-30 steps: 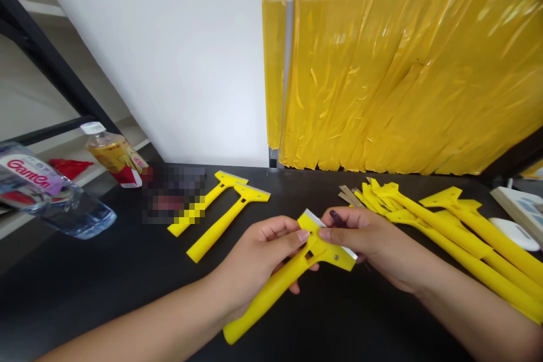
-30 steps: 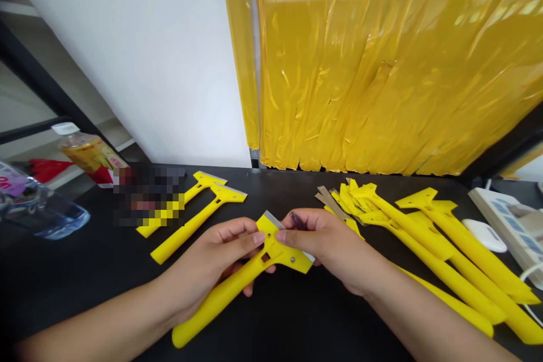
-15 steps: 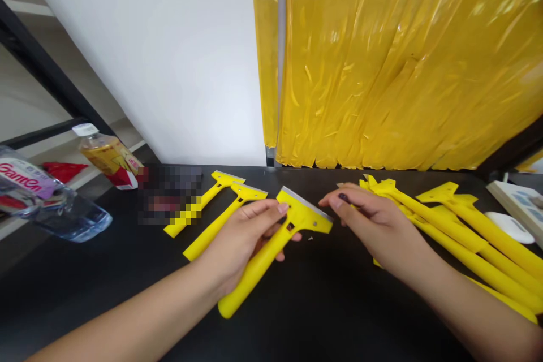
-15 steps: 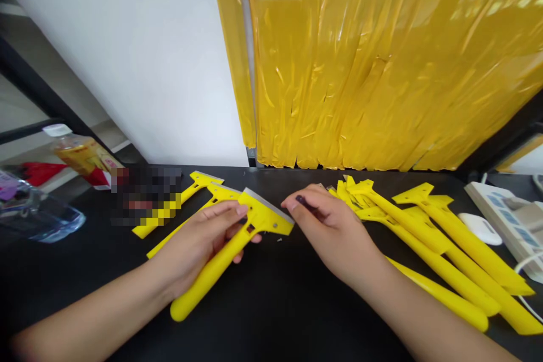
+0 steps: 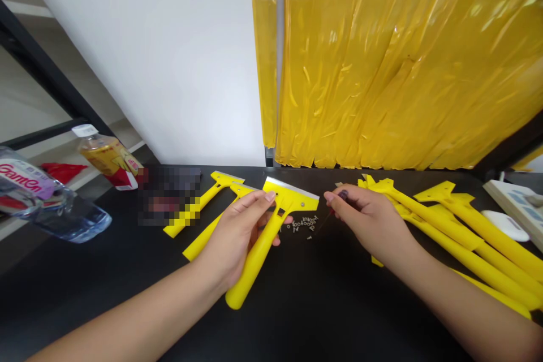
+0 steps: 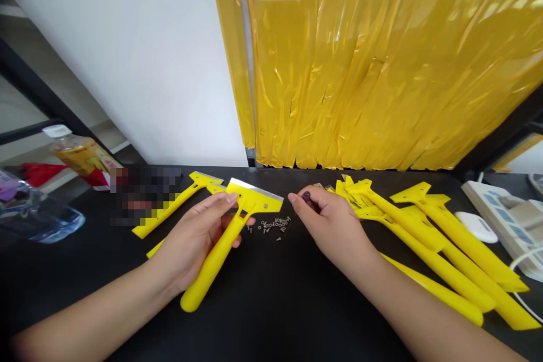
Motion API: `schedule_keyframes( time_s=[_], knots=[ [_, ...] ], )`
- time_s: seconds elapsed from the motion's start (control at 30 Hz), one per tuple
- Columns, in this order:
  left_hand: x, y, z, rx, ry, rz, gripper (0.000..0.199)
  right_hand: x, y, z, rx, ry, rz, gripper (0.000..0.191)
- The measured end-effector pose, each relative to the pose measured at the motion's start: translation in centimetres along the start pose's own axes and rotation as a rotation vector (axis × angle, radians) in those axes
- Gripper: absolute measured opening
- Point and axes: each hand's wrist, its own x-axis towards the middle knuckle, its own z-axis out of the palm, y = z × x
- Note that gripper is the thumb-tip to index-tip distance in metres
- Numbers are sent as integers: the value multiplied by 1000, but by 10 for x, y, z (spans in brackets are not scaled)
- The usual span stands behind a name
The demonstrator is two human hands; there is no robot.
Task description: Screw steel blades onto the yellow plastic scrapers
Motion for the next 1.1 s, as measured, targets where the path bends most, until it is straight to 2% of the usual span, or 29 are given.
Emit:
schedule_keyframes(
  time_s=[0.5,1.1],
  knots=[
    [0,-2,-1,-11,1,-14,22,2,5,2,43,-34,39,41],
    [2,-3,-3,6,-7,-7,23,-5,-6,-1,73,-18,16,39]
  ],
)
